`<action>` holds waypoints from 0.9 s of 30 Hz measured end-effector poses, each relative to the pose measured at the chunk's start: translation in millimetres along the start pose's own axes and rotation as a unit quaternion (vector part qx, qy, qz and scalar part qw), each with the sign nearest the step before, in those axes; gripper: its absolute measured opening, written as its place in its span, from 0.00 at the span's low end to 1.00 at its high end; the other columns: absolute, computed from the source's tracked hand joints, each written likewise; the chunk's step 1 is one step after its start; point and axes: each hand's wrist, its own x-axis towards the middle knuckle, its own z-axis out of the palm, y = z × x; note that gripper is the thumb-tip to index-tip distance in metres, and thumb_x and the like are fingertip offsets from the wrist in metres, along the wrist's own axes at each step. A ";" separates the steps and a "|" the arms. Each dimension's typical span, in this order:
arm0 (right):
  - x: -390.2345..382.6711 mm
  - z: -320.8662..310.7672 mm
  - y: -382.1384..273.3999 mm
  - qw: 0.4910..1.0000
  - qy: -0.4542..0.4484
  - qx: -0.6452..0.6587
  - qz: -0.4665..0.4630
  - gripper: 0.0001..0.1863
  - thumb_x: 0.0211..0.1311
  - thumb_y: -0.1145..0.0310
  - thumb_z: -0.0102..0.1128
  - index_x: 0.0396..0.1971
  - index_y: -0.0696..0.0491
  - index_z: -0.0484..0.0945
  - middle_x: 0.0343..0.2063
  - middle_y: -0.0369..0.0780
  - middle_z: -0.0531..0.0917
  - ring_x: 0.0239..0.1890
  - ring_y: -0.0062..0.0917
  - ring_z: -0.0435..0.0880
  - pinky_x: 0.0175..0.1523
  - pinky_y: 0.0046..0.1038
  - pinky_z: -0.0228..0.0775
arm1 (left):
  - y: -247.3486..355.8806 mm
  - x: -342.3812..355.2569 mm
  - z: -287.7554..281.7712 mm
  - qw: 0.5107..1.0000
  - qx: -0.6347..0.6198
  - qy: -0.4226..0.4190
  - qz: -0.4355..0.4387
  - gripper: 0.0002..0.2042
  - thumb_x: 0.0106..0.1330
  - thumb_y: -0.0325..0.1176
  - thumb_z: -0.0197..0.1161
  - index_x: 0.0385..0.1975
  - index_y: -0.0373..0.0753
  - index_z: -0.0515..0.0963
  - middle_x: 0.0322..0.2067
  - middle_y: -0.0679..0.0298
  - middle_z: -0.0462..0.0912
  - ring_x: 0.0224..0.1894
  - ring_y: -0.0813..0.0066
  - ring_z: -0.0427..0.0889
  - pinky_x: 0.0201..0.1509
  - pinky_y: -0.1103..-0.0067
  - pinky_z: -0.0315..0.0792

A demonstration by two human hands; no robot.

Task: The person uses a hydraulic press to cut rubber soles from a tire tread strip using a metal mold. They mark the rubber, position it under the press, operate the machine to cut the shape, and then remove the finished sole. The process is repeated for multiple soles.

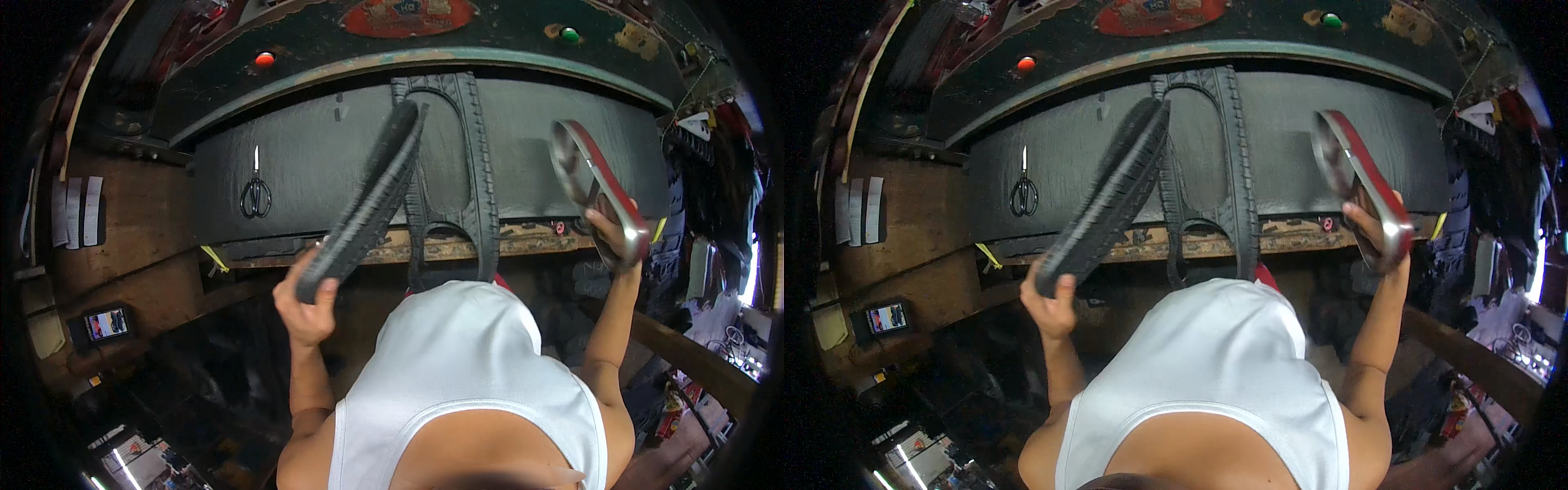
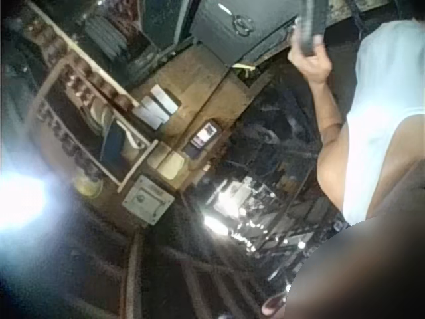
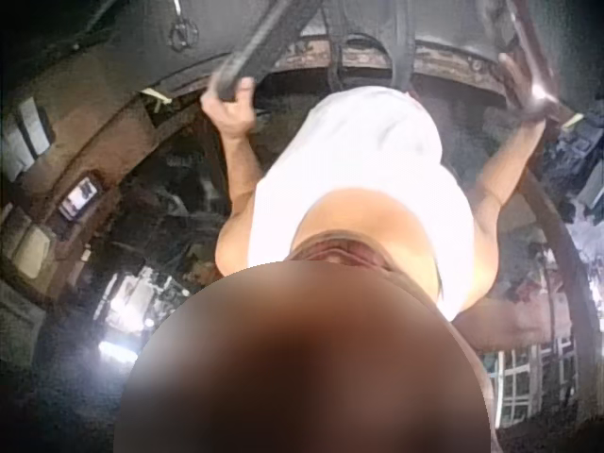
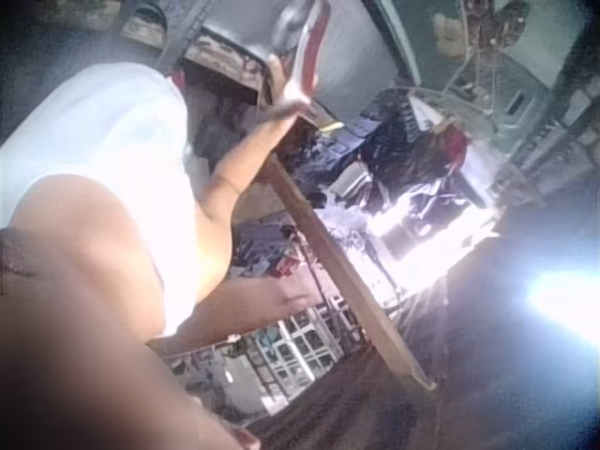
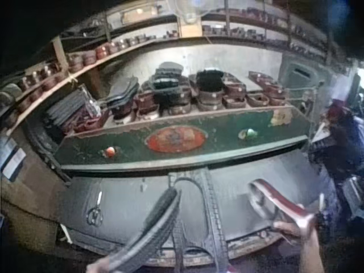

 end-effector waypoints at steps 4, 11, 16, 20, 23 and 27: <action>45.4 -9.4 59.9 0.889 0.099 -0.447 0.002 0.08 0.61 0.74 0.59 0.30 0.64 0.80 0.25 0.54 0.83 0.32 0.49 0.85 0.39 0.40 0.74 | -2.4 -6.3 35.4 0.998 0.018 -0.044 0.052 0.20 0.55 0.20 0.68 0.50 0.27 0.80 0.45 0.45 0.87 0.48 0.51 0.88 0.55 0.70 0.79; 75.9 -7.4 117.8 0.850 0.029 -0.526 0.001 0.11 0.54 0.75 0.58 0.36 0.63 0.82 0.35 0.59 0.83 0.44 0.56 0.82 0.49 0.48 0.74 | 3.6 -15.0 67.8 0.981 -0.040 -0.077 0.174 0.18 0.58 0.20 0.66 0.50 0.28 0.78 0.44 0.40 0.86 0.48 0.46 0.88 0.55 0.65 0.80; 84.8 13.6 106.8 0.876 -0.074 -0.476 0.021 0.18 0.54 0.72 0.61 0.45 0.62 0.81 0.43 0.58 0.83 0.51 0.50 0.82 0.55 0.43 0.74 | 0.9 -16.1 79.7 0.972 -0.061 -0.092 0.210 0.20 0.57 0.19 0.65 0.51 0.29 0.77 0.45 0.41 0.86 0.49 0.46 0.87 0.55 0.64 0.80; 51.5 26.6 47.7 0.910 0.011 -0.413 -0.005 0.43 0.49 0.56 0.77 0.64 0.57 0.69 0.59 0.50 0.75 0.60 0.46 0.77 0.67 0.41 0.67 | -1.0 -19.4 85.2 0.976 -0.066 -0.083 0.190 0.20 0.51 0.16 0.62 0.48 0.29 0.79 0.44 0.42 0.87 0.48 0.46 0.88 0.54 0.65 0.81; 39.7 50.3 14.1 0.968 -0.022 -0.129 -0.213 0.44 0.41 0.52 0.83 0.58 0.57 0.74 0.53 0.46 0.80 0.57 0.40 0.79 0.65 0.41 0.68 | -6.3 -26.7 90.1 0.979 -0.104 -0.087 0.150 0.19 0.54 0.16 0.62 0.49 0.29 0.79 0.44 0.42 0.87 0.47 0.46 0.88 0.54 0.66 0.80; 34.2 68.1 1.4 0.966 -0.112 0.036 -0.228 0.32 0.34 0.58 0.87 0.40 0.55 0.82 0.41 0.40 0.84 0.49 0.30 0.82 0.59 0.34 0.71 | -24.3 -36.9 102.8 0.964 -0.196 -0.128 0.125 0.18 0.57 0.21 0.68 0.49 0.30 0.79 0.46 0.42 0.86 0.50 0.46 0.87 0.57 0.63 0.78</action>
